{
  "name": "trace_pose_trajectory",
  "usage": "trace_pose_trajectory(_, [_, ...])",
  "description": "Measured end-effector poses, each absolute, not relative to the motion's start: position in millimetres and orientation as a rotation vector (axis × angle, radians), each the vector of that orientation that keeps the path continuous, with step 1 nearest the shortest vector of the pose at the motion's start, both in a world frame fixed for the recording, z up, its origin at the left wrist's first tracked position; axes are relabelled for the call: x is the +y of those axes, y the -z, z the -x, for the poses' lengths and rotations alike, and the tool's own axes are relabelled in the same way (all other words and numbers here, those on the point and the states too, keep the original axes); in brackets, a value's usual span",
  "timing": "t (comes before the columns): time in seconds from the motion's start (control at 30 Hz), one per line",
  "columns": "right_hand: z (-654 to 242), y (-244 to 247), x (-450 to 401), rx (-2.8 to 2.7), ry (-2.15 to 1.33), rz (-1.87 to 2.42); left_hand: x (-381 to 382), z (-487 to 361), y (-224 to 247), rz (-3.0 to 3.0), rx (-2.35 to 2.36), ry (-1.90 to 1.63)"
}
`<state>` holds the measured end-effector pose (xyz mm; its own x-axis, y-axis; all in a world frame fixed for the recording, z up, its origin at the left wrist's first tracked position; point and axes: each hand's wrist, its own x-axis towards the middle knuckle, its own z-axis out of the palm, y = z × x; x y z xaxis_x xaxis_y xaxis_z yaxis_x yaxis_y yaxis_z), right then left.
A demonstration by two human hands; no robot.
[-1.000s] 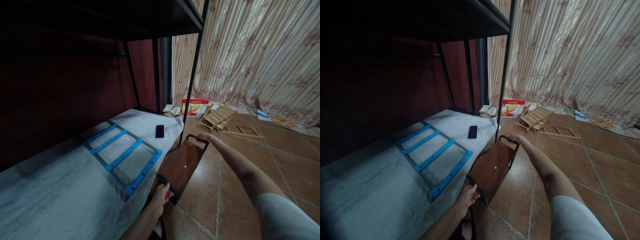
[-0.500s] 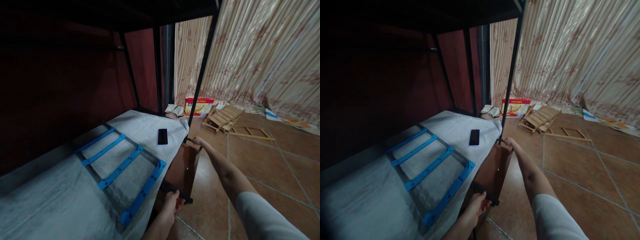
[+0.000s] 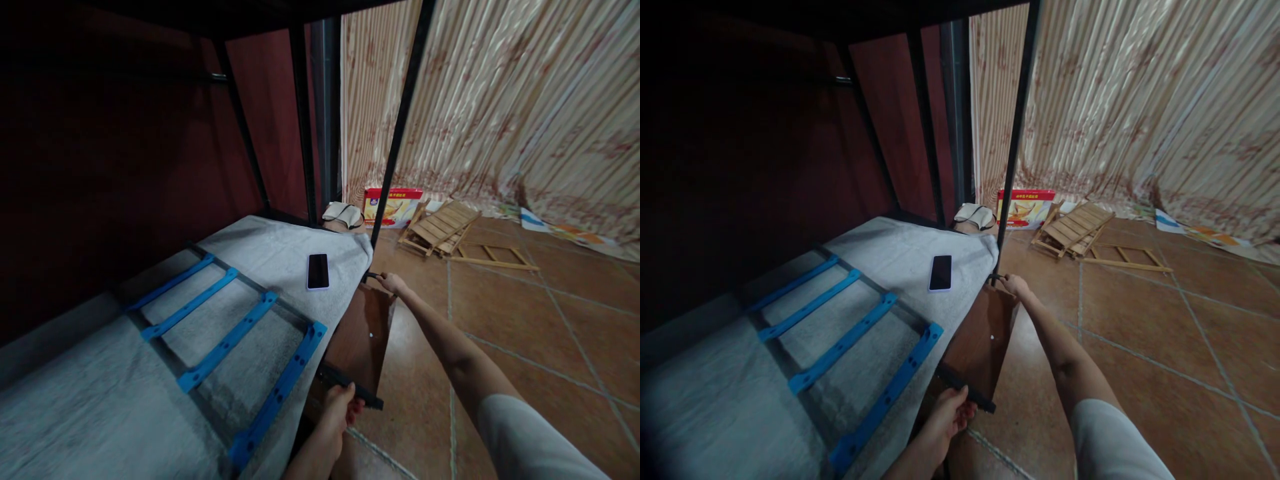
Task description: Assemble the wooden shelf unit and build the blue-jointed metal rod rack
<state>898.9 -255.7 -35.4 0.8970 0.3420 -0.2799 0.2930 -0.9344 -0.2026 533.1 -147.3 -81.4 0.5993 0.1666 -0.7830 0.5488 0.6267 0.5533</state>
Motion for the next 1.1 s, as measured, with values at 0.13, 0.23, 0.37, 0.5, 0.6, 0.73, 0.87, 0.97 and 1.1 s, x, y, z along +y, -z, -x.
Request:
trace_pose_trajectory(0.13, [-882, 33, -258, -0.508, -0.44, 2.964, -147, -524, 78, -0.823, 0.925, 0.254])
trace_pose_trajectory(0.23, [-872, 30, -258, -0.524, -0.4, 2.987, -144, -522, 75, -0.833, 0.923, 0.254])
trace_pose_trajectory(0.37, [-864, 28, -258, -0.497, -0.349, 3.007, -143, -519, 72, -0.853, 0.932, 0.245])
trace_pose_trajectory(0.5, [-863, 29, -259, -0.447, -0.322, 3.021, -140, -518, 69, -0.87, 0.935, 0.23])
trace_pose_trajectory(0.6, [-862, 32, -261, -0.421, -0.31, 3.027, -137, -517, 68, -0.884, 0.942, 0.208])
trace_pose_trajectory(0.73, [-858, 37, -264, -0.412, -0.308, 3.024, -136, -510, 67, -0.897, 0.982, 0.21])
trace_pose_trajectory(0.87, [-859, 41, -265, -0.398, -0.268, 3.024, -137, -497, 65, -0.903, 0.997, 0.243])
trace_pose_trajectory(0.97, [-861, 41, -265, -0.391, -0.238, 3.027, -136, -486, 65, -0.897, 0.99, 0.271])
trace_pose_trajectory(1.1, [-862, 38, -265, -0.388, -0.223, 3.033, -131, -475, 66, -0.917, 1.006, 0.303])
